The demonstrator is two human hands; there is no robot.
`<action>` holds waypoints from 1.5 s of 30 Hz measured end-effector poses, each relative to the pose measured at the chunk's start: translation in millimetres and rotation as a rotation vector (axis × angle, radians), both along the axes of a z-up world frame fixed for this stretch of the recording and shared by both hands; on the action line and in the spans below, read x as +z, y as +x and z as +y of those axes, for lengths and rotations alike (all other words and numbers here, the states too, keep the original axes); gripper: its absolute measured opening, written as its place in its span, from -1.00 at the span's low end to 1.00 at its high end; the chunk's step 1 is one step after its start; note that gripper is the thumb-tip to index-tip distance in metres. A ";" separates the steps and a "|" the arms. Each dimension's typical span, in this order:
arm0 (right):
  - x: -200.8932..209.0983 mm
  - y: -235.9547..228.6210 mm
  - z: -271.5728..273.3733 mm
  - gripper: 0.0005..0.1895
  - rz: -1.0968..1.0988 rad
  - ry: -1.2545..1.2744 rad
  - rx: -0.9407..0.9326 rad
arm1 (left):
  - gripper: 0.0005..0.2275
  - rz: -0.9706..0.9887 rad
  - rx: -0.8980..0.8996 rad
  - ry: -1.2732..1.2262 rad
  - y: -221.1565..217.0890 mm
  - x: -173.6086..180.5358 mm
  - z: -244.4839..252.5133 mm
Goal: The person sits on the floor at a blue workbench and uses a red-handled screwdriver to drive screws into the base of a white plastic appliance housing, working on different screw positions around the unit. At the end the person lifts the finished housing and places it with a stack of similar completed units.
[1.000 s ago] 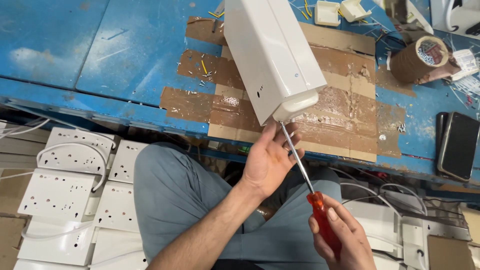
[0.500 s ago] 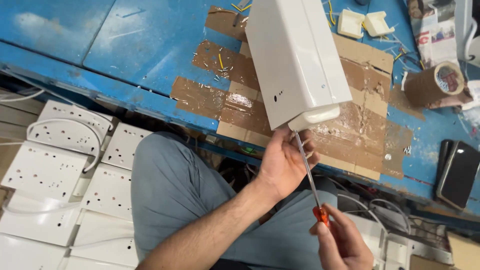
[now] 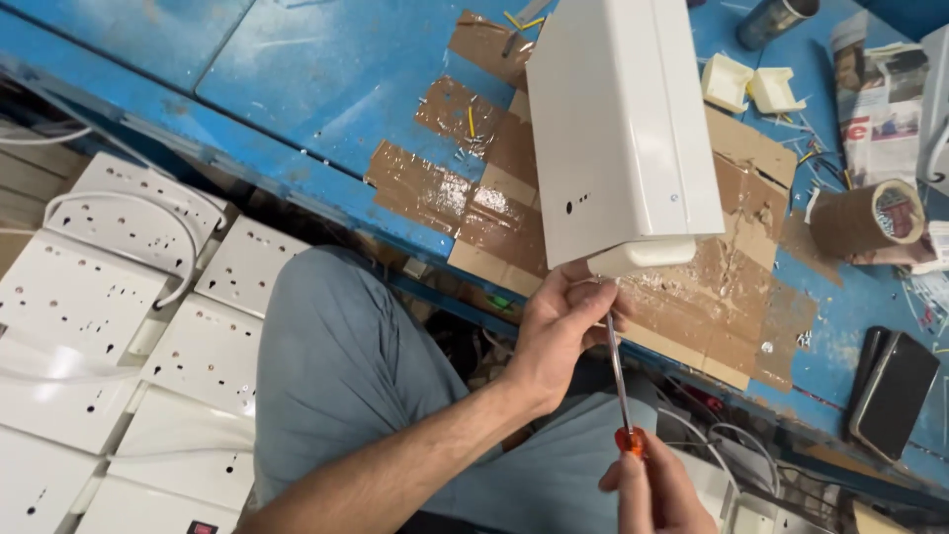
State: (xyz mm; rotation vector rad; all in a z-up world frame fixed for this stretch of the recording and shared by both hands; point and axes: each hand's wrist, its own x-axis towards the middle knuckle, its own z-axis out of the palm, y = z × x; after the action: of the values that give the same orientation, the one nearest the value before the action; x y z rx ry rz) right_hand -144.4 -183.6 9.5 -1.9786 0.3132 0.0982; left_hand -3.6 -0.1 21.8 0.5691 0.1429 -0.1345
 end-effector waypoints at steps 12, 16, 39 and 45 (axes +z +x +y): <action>-14.1 -1.3 -25.7 -0.42 0.111 1.364 0.203 | -0.79 0.015 -0.111 0.028 1.3 0.5 12.4; -11.7 -10.0 -11.9 -0.48 0.227 1.619 0.228 | -0.82 0.005 -0.101 0.079 -0.2 3.0 11.6; -2.8 -24.1 15.0 -0.44 0.101 0.592 -0.237 | -0.85 0.004 -0.089 0.074 -1.5 -1.3 10.8; 24.9 -21.3 52.2 -0.50 -0.256 0.038 -0.159 | -0.85 0.008 -0.119 0.132 -3.1 0.5 15.1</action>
State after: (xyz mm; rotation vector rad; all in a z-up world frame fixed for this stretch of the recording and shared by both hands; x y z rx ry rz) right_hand -165.7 -131.5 34.4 -1.8958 0.2976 -0.2471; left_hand -6.7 15.0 22.3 0.7094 0.1263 -0.2443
